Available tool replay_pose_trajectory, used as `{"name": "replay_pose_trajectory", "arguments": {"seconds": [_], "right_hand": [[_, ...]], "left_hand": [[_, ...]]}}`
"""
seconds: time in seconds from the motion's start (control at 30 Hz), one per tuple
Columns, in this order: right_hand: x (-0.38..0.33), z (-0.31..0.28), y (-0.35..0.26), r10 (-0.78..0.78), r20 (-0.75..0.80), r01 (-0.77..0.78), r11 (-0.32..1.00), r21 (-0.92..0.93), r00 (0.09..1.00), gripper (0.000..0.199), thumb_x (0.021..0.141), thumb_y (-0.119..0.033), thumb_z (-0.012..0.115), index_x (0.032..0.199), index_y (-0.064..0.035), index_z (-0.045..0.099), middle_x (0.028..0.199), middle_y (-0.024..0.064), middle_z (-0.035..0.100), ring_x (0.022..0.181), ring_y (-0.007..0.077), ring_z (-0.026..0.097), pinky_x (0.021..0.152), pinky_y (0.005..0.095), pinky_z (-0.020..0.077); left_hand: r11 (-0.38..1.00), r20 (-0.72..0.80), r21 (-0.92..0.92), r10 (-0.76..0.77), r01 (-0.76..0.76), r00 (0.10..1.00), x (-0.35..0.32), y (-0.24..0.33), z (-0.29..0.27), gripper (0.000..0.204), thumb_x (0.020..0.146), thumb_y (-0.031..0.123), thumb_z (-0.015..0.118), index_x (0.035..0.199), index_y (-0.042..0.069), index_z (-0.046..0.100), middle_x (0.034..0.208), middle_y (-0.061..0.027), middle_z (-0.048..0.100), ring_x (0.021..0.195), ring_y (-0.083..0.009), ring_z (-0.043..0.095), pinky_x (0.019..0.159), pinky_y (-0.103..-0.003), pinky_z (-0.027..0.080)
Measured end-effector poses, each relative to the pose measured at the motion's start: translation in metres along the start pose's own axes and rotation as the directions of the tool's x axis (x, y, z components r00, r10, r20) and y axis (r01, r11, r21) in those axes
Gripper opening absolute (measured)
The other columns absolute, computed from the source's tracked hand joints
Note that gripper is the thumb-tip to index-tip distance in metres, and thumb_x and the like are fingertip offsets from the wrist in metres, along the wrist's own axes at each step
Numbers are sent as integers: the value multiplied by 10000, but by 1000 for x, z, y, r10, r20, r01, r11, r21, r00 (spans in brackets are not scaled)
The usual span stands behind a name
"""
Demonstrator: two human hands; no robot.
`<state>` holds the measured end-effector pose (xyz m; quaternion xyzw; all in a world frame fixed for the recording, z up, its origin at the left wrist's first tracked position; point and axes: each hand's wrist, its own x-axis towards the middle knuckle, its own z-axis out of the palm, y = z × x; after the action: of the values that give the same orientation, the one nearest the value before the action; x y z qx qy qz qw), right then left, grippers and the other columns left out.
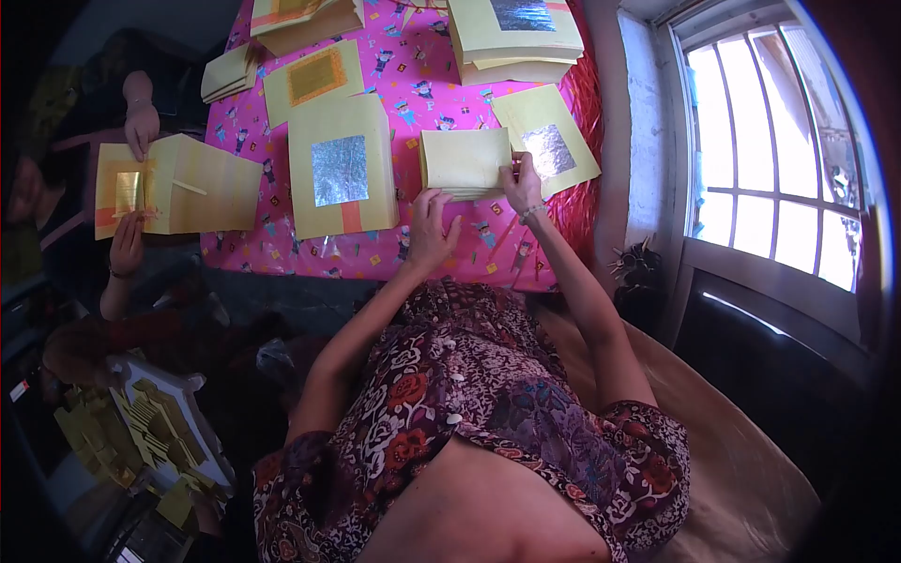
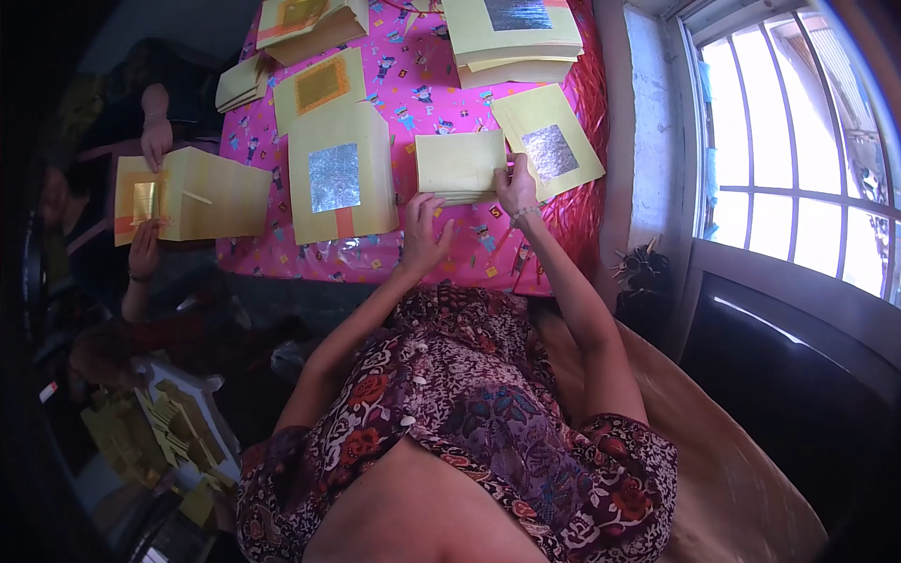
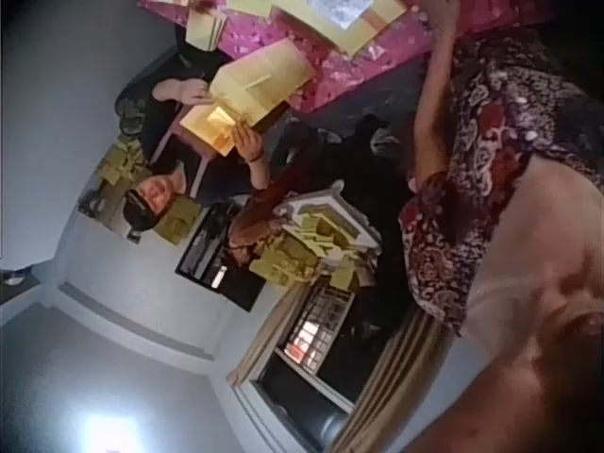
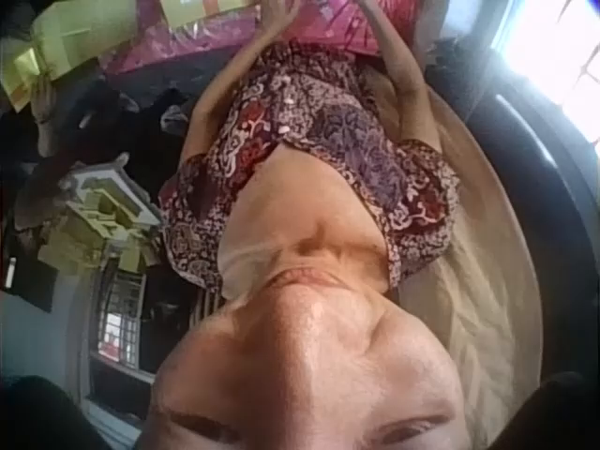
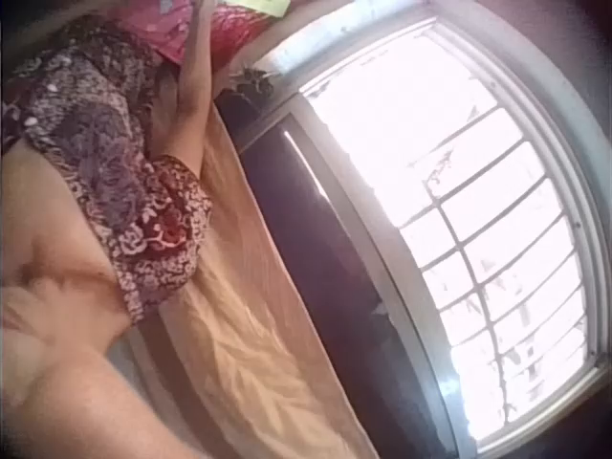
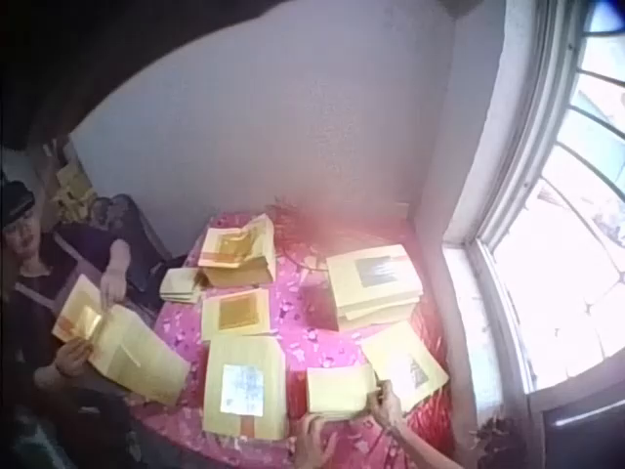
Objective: Sorting and stacking yellow paper sheets with decorative foil centers.
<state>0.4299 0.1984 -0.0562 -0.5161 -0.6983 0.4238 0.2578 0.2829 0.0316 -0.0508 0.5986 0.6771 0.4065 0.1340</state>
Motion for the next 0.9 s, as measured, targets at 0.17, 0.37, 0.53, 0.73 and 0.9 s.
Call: {"name": "replay_pose_trajectory", "arguments": {"seconds": [0.17, 0.37, 0.53, 0.73, 0.9], "right_hand": [[0, -4, -7, 3, -17, -4, 999, -38, 1000, 276, 888, -85, 607, 1120, -10, 477, 774, 104, 620, 668, 155, 594, 596, 319, 488], [0, -10, -9, -40, -37, 38, 998, -46, 999, 279, 888, -90, 610, 1111, 0, 468, 735, 100, 605, 618, 163, 575, 568, 316, 479], [3, -26, -29, -68, 51, 82, 920, -383, 996, 420, 848, -145, 643, 1192, 3, 454, 924, 214, 616, 839, 362, 615, 751, 451, 491], [44, -20, -74, -404, 360, 541, 645, -540, 841, 788, 765, -391, 744, 1373, -35, 391, 1213, 207, 520, 1151, 377, 486, 971, 469, 416], [64, 3, -54, -173, 611, 600, 514, -613, 773, 843, 799, -607, 635, 1426, -109, 369, 1374, 188, 457, 1320, 376, 385, 1084, 519, 293]], "left_hand": [[820, -285, -385, -542, 423, 791, 3, 21, 27, 731, 781, 292, 764, 1306, -24, 364, 1240, -256, 407, 1213, -397, 384, 1023, -485, 332], [660, -394, -475, -751, 582, 530, 39, -1, 63, 893, 747, 362, 785, 1370, -43, 289, 1280, -304, 386, 1192, -421, 390, 1030, -496, 334], [554, -302, -503, -832, 664, 465, 34, -13, 79, 842, 753, 376, 758, 1350, -38, 335, 1264, -301, 411, 1192, -416, 398, 1015, -495, 346], [477, -278, -547, -879, 688, 388, 32, -8, 84, 821, 732, 382, 763, 1319, -50, 385, 1231, -284, 458, 1164, -401, 432, 979, -484, 378], [247, -210, -734, -969, 633, 134, 32, 3, 98, 844, 703, 371, 818, 1315, -43, 413, 1236, -210, 527, 1083, -296, 541, 931, -419, 437]]}}
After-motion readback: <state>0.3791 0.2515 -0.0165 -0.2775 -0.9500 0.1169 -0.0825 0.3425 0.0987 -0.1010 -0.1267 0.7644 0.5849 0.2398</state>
